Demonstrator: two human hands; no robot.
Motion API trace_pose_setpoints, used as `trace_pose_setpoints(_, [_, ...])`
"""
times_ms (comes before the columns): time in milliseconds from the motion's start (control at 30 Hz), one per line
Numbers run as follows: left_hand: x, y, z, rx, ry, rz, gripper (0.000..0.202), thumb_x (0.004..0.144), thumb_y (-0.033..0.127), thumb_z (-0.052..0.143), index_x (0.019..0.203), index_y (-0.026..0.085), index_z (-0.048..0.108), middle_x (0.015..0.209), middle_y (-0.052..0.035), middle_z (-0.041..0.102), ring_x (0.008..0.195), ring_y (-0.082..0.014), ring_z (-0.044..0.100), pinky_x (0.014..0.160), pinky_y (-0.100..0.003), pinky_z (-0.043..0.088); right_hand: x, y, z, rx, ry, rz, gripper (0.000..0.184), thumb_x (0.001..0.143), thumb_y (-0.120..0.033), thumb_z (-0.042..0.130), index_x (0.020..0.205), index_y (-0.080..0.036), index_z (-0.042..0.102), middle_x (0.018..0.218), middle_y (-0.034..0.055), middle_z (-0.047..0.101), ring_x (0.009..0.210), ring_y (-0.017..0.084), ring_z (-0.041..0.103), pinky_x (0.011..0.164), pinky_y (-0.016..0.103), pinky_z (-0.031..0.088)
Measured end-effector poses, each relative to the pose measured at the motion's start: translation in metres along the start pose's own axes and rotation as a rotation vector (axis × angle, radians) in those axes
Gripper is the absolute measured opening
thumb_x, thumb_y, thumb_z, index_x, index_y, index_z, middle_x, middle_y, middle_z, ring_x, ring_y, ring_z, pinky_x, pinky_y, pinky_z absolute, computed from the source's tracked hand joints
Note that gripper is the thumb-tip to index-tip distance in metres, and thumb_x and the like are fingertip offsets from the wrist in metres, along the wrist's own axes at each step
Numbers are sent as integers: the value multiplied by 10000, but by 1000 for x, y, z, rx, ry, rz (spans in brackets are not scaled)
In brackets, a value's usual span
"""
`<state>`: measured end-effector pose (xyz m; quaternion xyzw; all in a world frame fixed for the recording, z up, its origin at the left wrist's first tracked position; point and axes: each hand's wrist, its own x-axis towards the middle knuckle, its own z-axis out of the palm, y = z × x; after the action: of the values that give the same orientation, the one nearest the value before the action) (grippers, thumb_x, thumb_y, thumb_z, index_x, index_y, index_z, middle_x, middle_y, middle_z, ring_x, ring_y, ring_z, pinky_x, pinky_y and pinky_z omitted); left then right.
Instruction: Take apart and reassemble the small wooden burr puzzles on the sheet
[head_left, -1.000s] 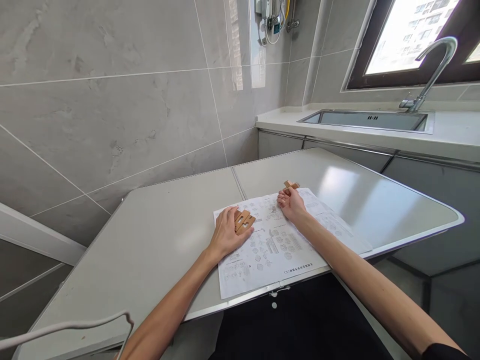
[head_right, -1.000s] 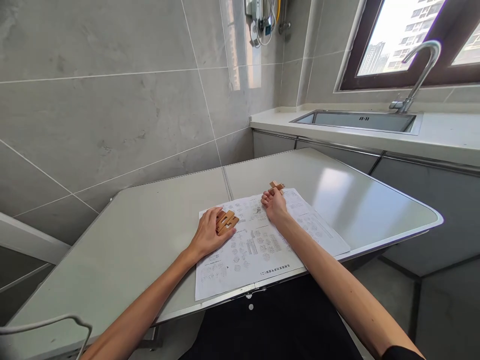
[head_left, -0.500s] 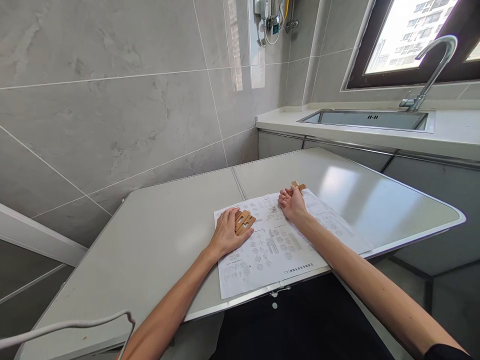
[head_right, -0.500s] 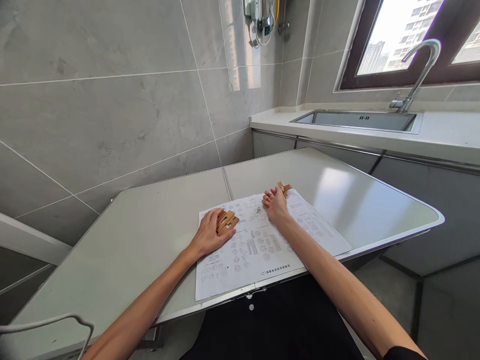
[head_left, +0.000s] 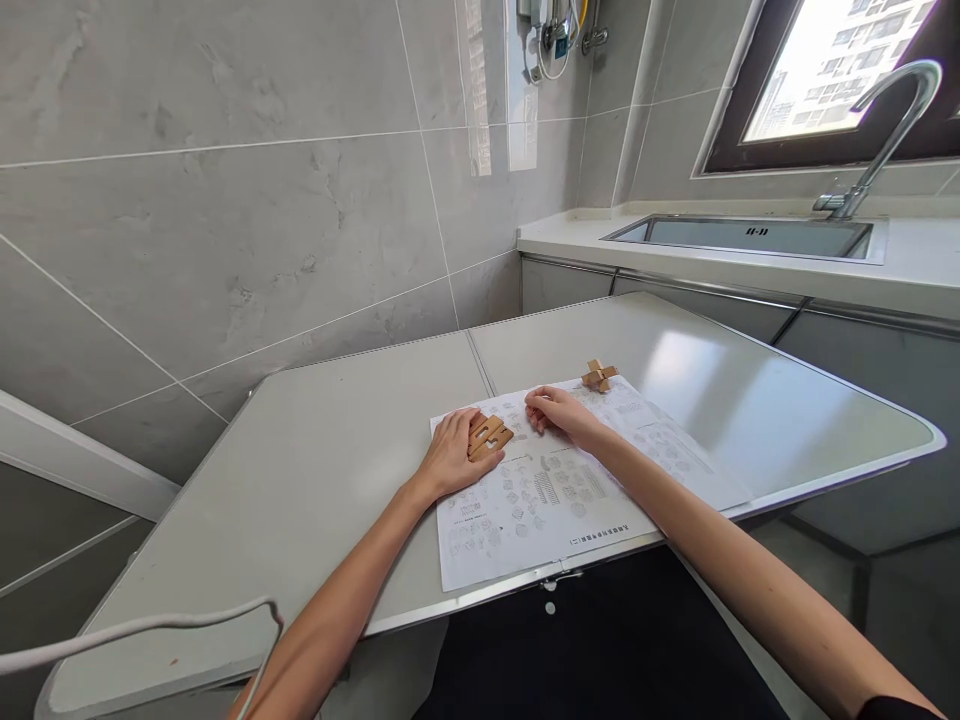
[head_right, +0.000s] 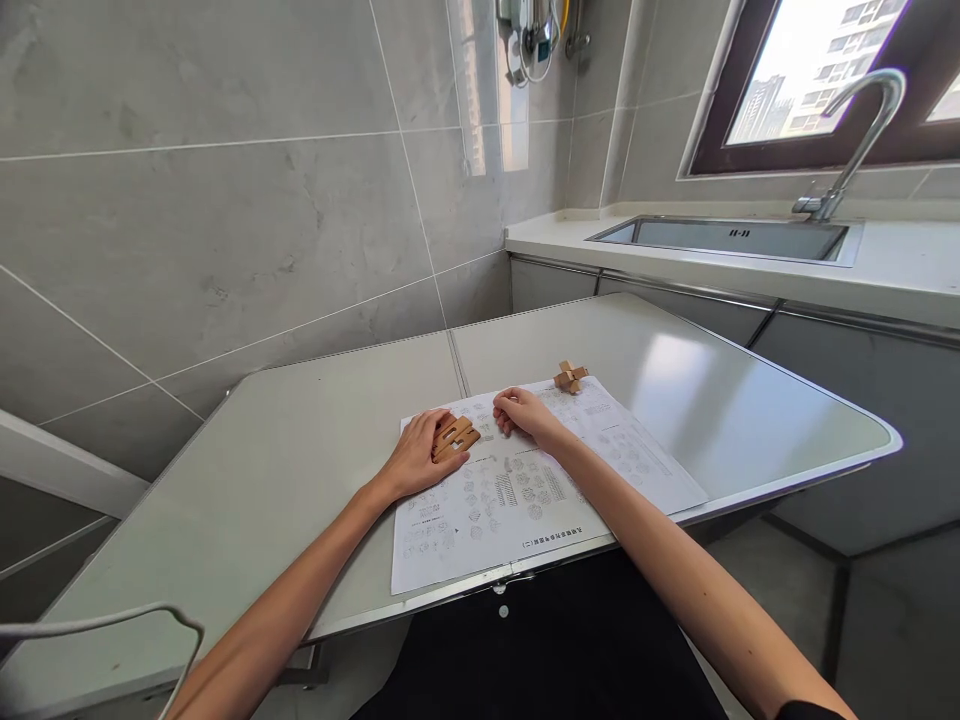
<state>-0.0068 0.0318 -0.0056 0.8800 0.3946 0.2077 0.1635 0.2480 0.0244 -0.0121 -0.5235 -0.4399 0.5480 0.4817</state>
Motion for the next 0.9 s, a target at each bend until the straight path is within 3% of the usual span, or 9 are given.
trace_pose_setpoints(267, [0,-5,-4,44,-61,13,714,918,617,627,1504,281,396,1503,-87,515,1404,-338,454,1164,-516,402,-3,-8,2,-47,-22,54,122,922,-163,633,811,-188,590,778,44,696,644,130,656,630,242,580])
trace_pose_setpoints(900, [6,-24,-16,25,-83,0,718,885,653,647,1482,311,443,1473,-69,546,1373,-322,481,1112,-488,443,-3,-16,15,-71,28,136,112,855,-137,677,893,-201,593,893,54,777,811,170,761,735,230,585])
